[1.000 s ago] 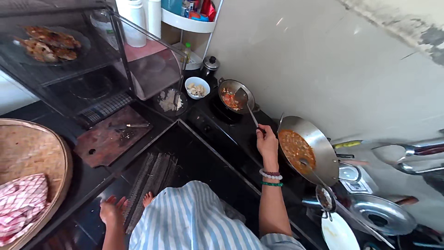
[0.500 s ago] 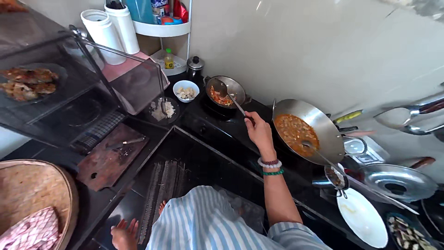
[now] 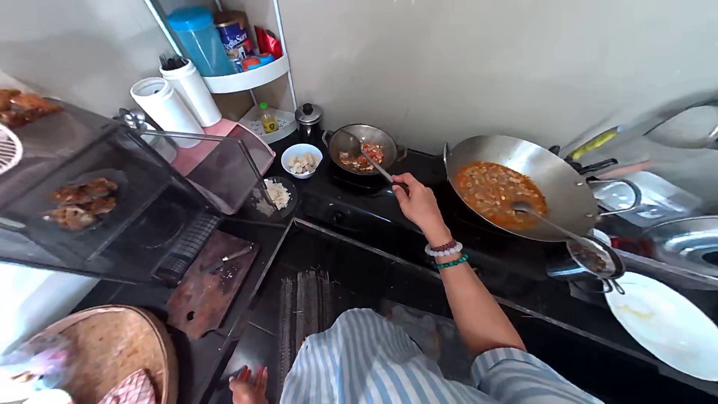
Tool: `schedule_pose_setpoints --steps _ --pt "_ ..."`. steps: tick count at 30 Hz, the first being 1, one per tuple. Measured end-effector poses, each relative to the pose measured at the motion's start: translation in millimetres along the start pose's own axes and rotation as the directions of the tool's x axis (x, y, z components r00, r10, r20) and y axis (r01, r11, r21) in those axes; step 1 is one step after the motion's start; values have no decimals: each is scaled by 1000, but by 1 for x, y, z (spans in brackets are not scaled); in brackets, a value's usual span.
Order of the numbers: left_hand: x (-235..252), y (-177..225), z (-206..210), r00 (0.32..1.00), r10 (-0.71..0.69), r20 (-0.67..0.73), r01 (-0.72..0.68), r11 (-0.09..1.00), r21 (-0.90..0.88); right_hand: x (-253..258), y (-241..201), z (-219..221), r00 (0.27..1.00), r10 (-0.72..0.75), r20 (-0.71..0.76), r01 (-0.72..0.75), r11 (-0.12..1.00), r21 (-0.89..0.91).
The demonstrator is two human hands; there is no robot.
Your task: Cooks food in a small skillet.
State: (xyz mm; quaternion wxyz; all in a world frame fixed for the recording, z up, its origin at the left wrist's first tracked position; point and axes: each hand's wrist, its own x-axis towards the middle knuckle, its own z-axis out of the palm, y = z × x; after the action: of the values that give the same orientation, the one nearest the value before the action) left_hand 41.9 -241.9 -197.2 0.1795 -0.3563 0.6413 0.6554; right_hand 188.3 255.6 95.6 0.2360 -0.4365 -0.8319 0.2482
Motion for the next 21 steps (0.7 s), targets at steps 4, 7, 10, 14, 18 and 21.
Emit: schedule_pose_setpoints --steps 4,7,10,14,18,21 --pt "1 8 -1 1000 1 11 -1 1000 -12 -3 0 2 999 55 -4 -55 995 -79" --pt "-8 9 -2 1000 -6 -16 6 1000 20 -3 0 0 997 56 -60 -57 998 -11" --pt "-21 12 -1 999 -12 -42 13 999 33 0 -11 8 998 14 -54 -10 998 66" --pt "-21 14 -2 1000 5 -22 -4 1000 26 0 -7 16 999 43 -25 -42 999 15" --pt "-13 9 -4 999 19 -31 -19 1000 3 6 4 5 996 78 -33 -78 997 -2" --pt "-6 3 -7 1000 12 -26 -12 1000 4 -8 3 -1 1000 12 0 -12 1000 8"
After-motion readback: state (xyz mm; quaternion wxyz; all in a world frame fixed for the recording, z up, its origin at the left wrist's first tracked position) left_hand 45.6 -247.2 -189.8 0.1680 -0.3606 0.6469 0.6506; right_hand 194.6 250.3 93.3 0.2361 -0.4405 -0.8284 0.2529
